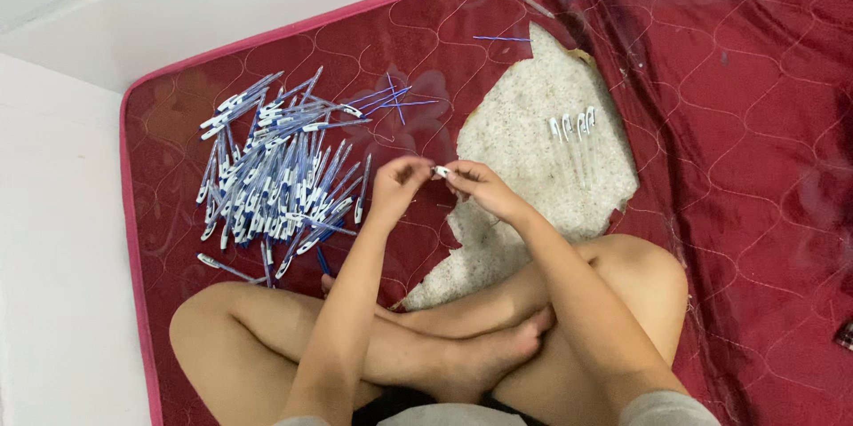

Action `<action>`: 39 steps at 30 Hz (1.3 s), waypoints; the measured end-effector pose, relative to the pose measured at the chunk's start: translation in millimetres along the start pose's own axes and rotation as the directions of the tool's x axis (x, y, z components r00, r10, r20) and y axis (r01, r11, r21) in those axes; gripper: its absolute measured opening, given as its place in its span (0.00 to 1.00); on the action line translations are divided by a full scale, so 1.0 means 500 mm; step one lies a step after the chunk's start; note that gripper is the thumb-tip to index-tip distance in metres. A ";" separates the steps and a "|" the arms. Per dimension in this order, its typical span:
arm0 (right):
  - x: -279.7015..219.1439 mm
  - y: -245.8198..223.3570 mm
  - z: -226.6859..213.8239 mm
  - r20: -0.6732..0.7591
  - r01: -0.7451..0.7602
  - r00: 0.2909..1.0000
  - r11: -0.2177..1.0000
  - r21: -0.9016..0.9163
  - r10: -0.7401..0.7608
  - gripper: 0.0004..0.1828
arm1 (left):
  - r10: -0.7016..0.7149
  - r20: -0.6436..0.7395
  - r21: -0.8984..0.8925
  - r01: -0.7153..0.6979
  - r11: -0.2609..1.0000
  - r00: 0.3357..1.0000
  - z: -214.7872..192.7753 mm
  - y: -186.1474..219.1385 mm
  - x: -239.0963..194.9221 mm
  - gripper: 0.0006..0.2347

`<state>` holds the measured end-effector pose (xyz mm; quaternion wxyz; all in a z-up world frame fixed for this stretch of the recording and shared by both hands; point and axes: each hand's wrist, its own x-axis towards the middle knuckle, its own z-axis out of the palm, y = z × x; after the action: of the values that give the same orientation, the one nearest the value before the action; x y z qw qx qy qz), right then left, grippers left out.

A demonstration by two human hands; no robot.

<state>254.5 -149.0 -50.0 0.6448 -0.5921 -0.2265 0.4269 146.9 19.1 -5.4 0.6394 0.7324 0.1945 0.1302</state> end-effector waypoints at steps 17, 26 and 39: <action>-0.017 -0.068 -0.038 -0.160 0.011 0.987 0.997 0.070 0.001 0.16 | -0.143 -0.191 0.872 0.235 0.430 0.971 -0.084 -0.157 0.123 0.08; -0.033 -0.094 -0.004 0.008 0.080 0.997 0.994 -0.073 -0.080 0.13 | 0.153 0.035 0.879 -0.104 0.466 0.988 -0.108 0.009 -0.174 0.07; -0.056 -0.094 0.016 0.176 0.072 0.983 0.988 -0.137 -0.047 0.12 | 0.308 0.107 0.906 -0.221 0.362 0.945 -0.122 -0.027 -0.212 0.08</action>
<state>246.5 -164.5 2.7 0.5912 -0.5908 -0.3290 0.4395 24.3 26.8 -3.3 0.1015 0.9759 0.1391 0.1340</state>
